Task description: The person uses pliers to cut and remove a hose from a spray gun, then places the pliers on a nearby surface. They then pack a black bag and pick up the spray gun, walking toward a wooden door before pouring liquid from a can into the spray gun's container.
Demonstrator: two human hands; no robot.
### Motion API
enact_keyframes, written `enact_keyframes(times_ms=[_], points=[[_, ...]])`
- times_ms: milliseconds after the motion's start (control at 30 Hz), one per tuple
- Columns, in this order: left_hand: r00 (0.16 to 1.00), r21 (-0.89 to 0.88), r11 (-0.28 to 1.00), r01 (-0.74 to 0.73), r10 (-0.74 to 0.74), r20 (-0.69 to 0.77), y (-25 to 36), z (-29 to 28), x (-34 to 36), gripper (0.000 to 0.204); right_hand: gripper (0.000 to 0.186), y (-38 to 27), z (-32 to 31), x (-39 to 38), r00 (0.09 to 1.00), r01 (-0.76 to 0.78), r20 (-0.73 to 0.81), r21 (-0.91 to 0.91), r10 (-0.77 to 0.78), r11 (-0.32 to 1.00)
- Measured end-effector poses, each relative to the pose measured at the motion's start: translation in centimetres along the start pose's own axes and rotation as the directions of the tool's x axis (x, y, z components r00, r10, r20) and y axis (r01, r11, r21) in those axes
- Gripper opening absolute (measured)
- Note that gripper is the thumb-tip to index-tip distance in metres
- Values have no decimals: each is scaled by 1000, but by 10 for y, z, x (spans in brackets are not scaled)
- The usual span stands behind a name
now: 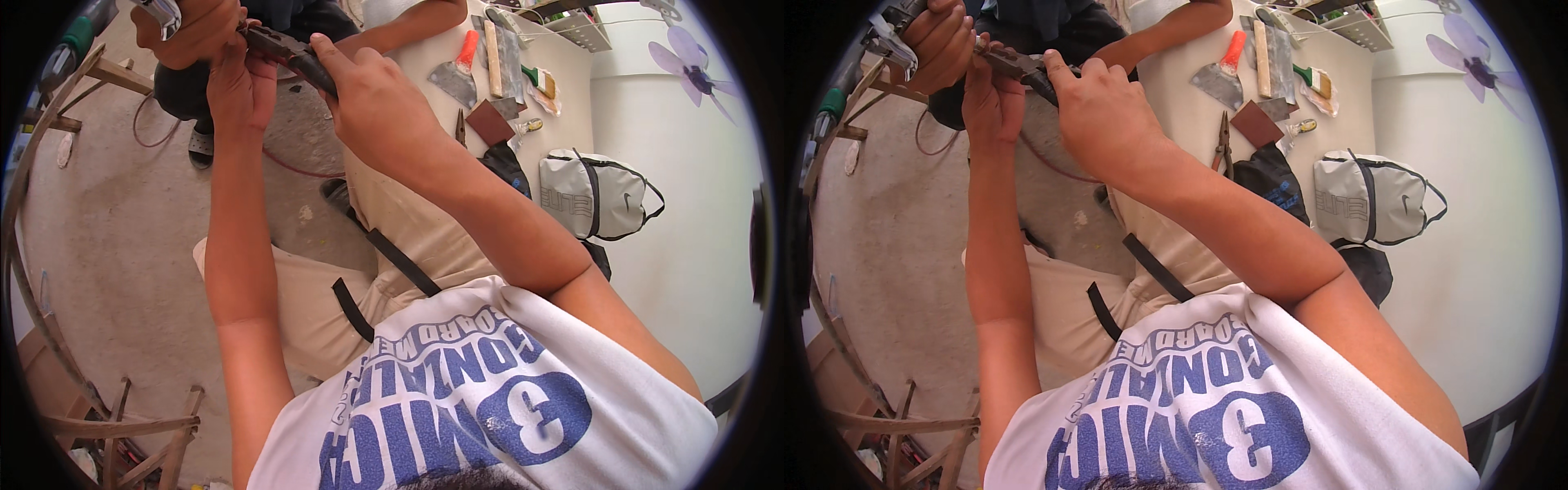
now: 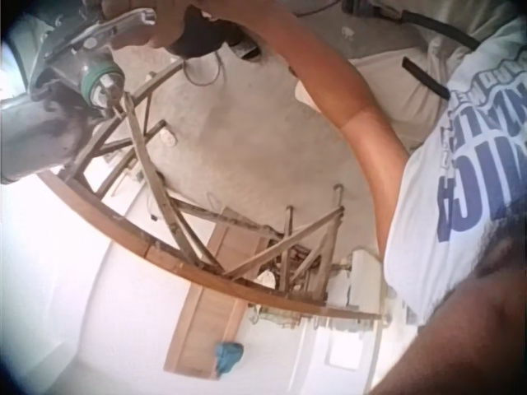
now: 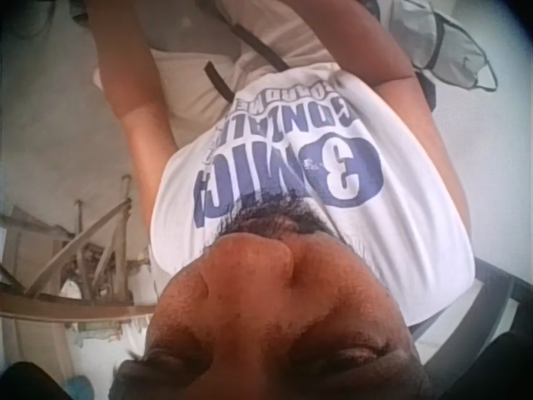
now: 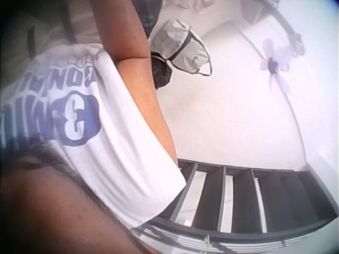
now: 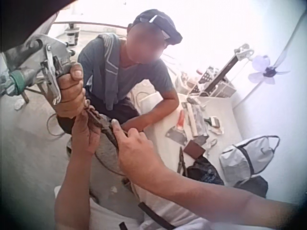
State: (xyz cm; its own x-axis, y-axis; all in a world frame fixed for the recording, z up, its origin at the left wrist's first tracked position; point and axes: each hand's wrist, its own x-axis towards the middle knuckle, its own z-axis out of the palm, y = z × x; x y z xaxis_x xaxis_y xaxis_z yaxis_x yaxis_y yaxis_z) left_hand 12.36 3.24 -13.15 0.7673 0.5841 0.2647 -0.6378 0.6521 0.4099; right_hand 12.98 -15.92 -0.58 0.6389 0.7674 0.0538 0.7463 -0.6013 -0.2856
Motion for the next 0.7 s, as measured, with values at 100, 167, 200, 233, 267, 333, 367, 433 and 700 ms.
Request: enact_keyframes(times_ms=[100, 167, 200, 233, 267, 333, 367, 433, 700], points=[[999, -18, 1000, 17, -16, 35, 3, -8, 4, 39, 62, -2, 2, 2, 1000, 17, 6, -31, -17, 999], [999, -18, 1000, 16, -15, 42, 2, -13, 4, 40, 62, -3, 3, 4, 1000, 10, -8, -45, -11, 999], [999, -11, 1000, 10, -9, 37, 1, -6, 1, 40, 61, -2, 4, 4, 1000, 4, -16, -51, -5, 999], [999, -5, 1000, 4, -4, 32, 1, -1, 0, 40, 61, -2, 5, 5, 999, 12, -34, -49, -13, 999], [999, -18, 1000, 14, -13, 39, 2, 2, 0, 36, 61, -1, 6, 4, 998, 19, -53, -47, -21, 999], [998, -45, 998, 36, -34, 56, 2, 6, -1, 29, 60, 1, 7, 3, 994, 30, -105, -51, -36, 998], [999, -36, 999, 28, -27, 32, 1, 7, -1, 29, 60, 2, 8, 3, 990, 35, -137, -57, -42, 998], [1000, -15, 1000, 9, -9, -19, 2, 5, -1, 29, 56, 3, 15, 6, 974, 31, -221, -65, -44, 997], [999, 34, 999, 20, -21, 44, 0, 2, -1, 39, 26, 7, 17, 13, 998, -47, 42, 81, 44, 996]])
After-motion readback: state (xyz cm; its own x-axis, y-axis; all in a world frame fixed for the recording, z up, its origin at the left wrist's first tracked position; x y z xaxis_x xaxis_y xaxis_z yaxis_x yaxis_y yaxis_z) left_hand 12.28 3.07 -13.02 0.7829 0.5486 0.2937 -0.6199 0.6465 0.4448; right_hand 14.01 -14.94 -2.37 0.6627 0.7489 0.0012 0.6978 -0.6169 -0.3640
